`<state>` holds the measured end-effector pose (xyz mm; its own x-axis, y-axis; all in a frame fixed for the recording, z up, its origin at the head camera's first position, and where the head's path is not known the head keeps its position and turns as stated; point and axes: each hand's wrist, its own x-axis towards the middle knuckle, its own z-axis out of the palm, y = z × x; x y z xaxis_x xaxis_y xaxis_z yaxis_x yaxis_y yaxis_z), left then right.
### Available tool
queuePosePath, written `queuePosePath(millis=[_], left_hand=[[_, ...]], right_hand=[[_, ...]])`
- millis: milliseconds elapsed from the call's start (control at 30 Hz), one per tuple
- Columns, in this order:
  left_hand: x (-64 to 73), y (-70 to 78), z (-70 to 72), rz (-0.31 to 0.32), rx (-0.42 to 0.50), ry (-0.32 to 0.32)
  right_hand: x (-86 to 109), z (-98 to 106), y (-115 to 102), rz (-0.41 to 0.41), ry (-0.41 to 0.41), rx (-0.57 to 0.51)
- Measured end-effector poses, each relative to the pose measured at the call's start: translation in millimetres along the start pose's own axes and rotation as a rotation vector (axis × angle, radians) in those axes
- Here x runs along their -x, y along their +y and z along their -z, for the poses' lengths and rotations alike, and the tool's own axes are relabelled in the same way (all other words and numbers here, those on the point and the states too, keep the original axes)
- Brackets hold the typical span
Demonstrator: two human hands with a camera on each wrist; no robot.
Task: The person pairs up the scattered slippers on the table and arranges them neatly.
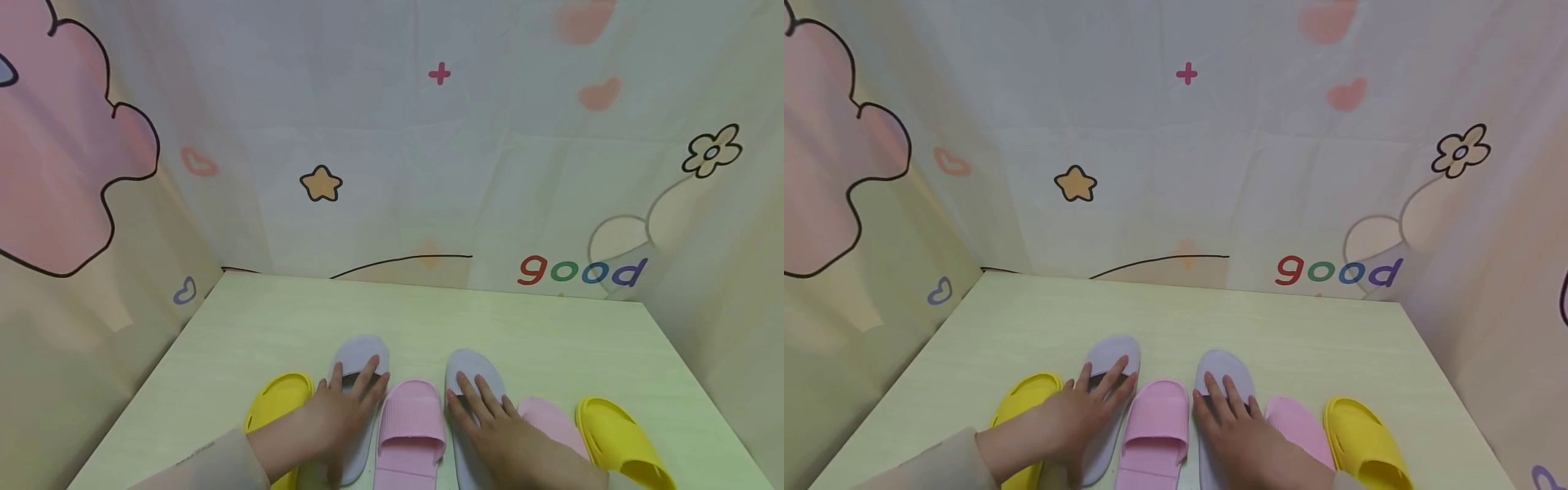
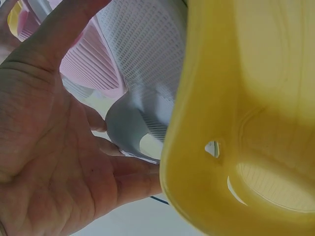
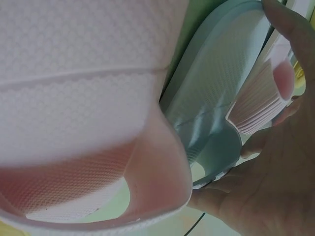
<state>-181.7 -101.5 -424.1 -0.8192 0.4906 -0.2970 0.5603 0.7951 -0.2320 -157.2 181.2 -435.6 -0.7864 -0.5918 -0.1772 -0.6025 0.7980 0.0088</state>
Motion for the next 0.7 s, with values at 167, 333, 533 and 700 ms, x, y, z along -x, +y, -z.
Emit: queuePosePath(millis=[167,333,533,700], left_hand=[[-6.8,-1.6,4.5,0.019,0.011,-0.036],[-12.1,-4.6,7.0,0.016,0.048,-0.046],[-17.4,-7.2,8.4,0.019,0.003,-0.042],[-21.1,-8.8,10.2,0.025,0.004,-0.052]], right_hand=[[-2.9,5,2,0.0,-0.019,-0.011],[-7.1,7,3,-0.017,-0.056,-0.009],[-13.4,9,6,-0.032,-0.084,-0.045],[-17.8,10,8,-0.03,-0.094,-0.073]])
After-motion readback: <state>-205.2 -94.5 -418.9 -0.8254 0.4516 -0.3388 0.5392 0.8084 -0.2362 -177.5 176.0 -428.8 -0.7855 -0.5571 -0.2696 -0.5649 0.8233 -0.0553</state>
